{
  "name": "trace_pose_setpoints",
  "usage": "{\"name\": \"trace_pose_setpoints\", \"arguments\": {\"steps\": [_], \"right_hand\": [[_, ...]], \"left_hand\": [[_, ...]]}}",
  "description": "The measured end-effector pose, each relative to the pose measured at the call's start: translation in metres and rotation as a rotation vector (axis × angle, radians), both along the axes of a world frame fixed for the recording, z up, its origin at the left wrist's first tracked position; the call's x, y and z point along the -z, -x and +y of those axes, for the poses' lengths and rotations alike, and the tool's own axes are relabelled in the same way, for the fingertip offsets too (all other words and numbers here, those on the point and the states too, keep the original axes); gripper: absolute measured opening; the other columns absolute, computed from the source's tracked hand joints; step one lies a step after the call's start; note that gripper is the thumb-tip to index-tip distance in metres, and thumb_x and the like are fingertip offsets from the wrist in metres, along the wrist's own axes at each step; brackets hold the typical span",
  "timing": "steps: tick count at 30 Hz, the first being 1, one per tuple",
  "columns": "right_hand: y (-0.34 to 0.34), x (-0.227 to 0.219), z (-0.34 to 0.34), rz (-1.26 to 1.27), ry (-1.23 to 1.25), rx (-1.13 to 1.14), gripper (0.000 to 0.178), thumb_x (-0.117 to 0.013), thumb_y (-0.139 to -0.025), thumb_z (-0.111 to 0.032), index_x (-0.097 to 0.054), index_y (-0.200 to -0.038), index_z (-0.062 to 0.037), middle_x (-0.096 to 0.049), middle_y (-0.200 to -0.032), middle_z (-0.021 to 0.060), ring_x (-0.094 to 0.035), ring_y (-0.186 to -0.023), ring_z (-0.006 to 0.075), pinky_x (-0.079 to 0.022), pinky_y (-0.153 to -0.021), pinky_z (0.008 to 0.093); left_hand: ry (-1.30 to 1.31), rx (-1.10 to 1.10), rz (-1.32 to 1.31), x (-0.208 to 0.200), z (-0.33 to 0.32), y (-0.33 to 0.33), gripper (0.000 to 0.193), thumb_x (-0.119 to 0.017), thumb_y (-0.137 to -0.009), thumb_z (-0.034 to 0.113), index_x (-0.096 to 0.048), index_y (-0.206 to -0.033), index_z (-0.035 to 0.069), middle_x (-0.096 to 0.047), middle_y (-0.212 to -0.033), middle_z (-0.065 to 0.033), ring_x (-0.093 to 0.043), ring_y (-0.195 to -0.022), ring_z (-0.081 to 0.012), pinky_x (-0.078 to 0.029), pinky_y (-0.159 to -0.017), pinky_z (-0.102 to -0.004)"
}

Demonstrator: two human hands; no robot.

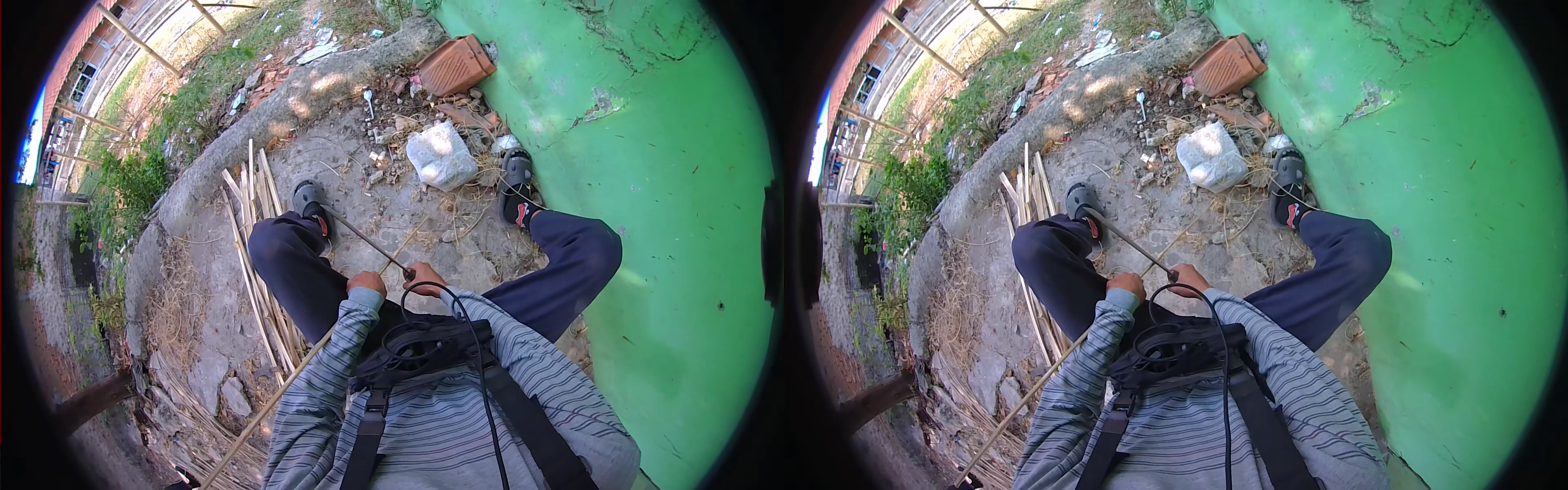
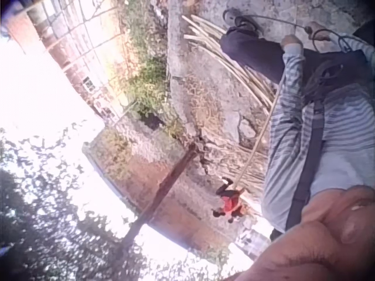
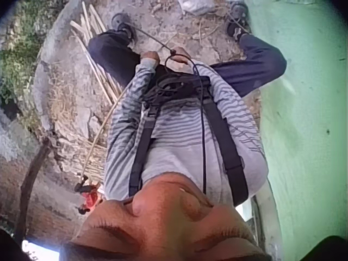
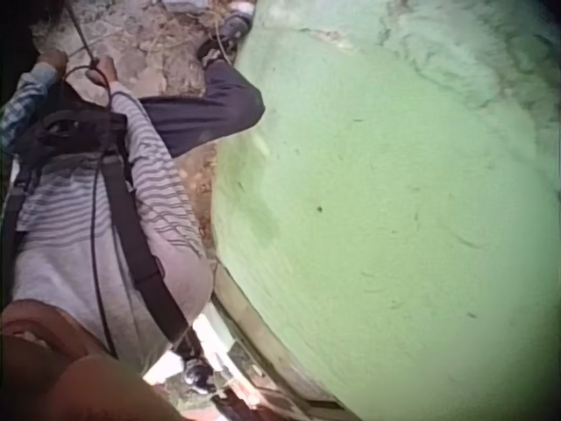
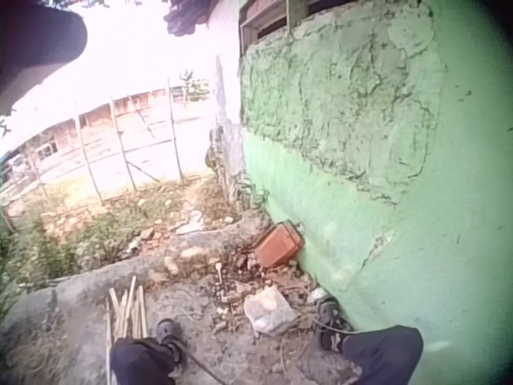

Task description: The person scrapes a bamboo stick using a knife, rotating the stick by hand and shaving down different sections along its length.

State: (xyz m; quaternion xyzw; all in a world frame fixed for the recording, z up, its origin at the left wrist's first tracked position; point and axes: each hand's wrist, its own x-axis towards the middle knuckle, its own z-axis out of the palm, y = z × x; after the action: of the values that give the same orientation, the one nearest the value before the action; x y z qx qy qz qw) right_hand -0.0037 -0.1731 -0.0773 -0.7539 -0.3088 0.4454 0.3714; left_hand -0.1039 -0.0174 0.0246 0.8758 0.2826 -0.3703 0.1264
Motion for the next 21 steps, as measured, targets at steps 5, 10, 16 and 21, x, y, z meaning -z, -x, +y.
{"name": "trace_pose_setpoints", "arguments": {"steps": [5,10,16,21], "right_hand": [[0.004,0.005,-0.004,-0.039,0.023,0.008,0.026,-0.074,-0.069,-0.018,-0.061,-0.074,0.0027,-0.061,-0.066,0.0193,-0.054,-0.06,0.0281,-0.046,-0.063,0.0425],[0.005,0.002,0.002,-0.027,0.095,-0.044,0.024,-0.072,-0.067,-0.019,-0.065,-0.079,0.0008,-0.066,-0.077,0.0252,-0.067,-0.078,0.0427,-0.051,-0.07,0.0472],[-0.007,0.023,-0.006,-0.008,0.09,0.161,0.027,-0.074,-0.068,-0.018,-0.061,-0.076,0.0035,-0.062,-0.067,0.0167,-0.056,-0.061,0.0261,-0.047,-0.062,0.0422],[0.004,0.008,0.0,0.013,0.063,-0.004,0.029,-0.076,-0.071,-0.023,-0.062,-0.073,0.0019,-0.063,-0.068,0.022,-0.064,-0.064,0.0333,-0.048,-0.062,0.0445]], "left_hand": [[-0.005,0.03,-0.001,0.003,0.0,0.001,0.029,-0.055,-0.092,0.022,-0.076,-0.106,0.008,-0.074,-0.108,-0.016,-0.072,-0.103,-0.0346,-0.058,-0.086,-0.0455],[-0.034,0.019,-0.004,0.001,-0.003,0.0,0.03,-0.054,-0.093,0.023,-0.076,-0.107,0.008,-0.074,-0.111,-0.0164,-0.072,-0.103,-0.0344,-0.058,-0.085,-0.046],[-0.032,0.048,0.023,0.008,-0.005,0.001,0.03,-0.055,-0.092,0.023,-0.076,-0.107,0.007,-0.074,-0.11,-0.0167,-0.072,-0.102,-0.0345,-0.059,-0.084,-0.0451],[0.017,-0.002,0.025,0.003,0.002,0.001,0.031,-0.055,-0.091,0.022,-0.075,-0.109,0.006,-0.073,-0.112,-0.0183,-0.071,-0.105,-0.0358,-0.058,-0.087,-0.0462]]}}
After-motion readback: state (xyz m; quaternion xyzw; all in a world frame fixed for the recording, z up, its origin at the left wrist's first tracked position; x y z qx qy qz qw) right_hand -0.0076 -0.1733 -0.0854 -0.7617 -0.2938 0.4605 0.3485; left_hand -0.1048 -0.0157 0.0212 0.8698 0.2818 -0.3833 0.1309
